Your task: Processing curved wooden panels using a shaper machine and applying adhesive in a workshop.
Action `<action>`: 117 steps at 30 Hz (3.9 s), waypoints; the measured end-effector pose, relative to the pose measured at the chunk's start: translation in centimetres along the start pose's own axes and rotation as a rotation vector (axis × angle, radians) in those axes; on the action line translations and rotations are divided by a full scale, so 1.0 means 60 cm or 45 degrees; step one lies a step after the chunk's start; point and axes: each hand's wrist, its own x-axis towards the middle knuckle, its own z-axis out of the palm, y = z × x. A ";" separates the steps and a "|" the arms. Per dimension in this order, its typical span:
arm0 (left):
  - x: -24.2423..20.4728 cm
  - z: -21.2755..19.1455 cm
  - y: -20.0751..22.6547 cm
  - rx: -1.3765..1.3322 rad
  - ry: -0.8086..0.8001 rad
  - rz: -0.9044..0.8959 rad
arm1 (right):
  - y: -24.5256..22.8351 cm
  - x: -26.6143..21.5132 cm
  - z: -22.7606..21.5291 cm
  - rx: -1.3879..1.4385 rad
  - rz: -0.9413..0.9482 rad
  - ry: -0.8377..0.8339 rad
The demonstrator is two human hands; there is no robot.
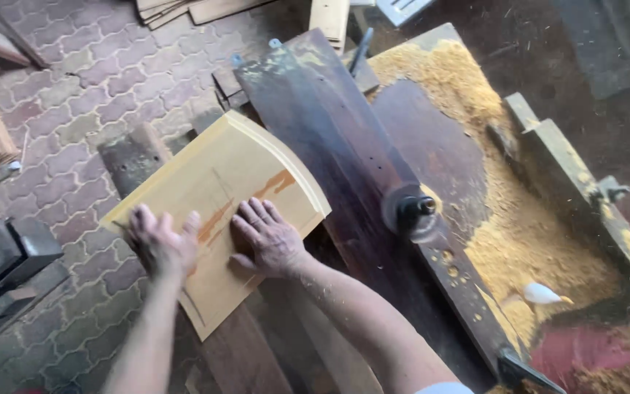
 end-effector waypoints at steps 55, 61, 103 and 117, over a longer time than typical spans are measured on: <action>-0.581 -0.124 0.399 -1.017 -0.893 -1.090 | -0.081 -0.822 -0.208 -0.092 0.337 0.258; -0.546 -0.049 0.373 -0.938 -0.670 -1.035 | -0.048 -0.766 -0.194 -0.060 0.305 0.202; -0.380 -0.051 0.355 -0.921 -0.619 -1.039 | 0.034 -0.531 -0.161 -0.060 0.201 0.212; -0.522 -0.015 0.357 -0.836 -0.411 -0.855 | 0.050 -0.469 -0.168 0.021 -0.098 0.012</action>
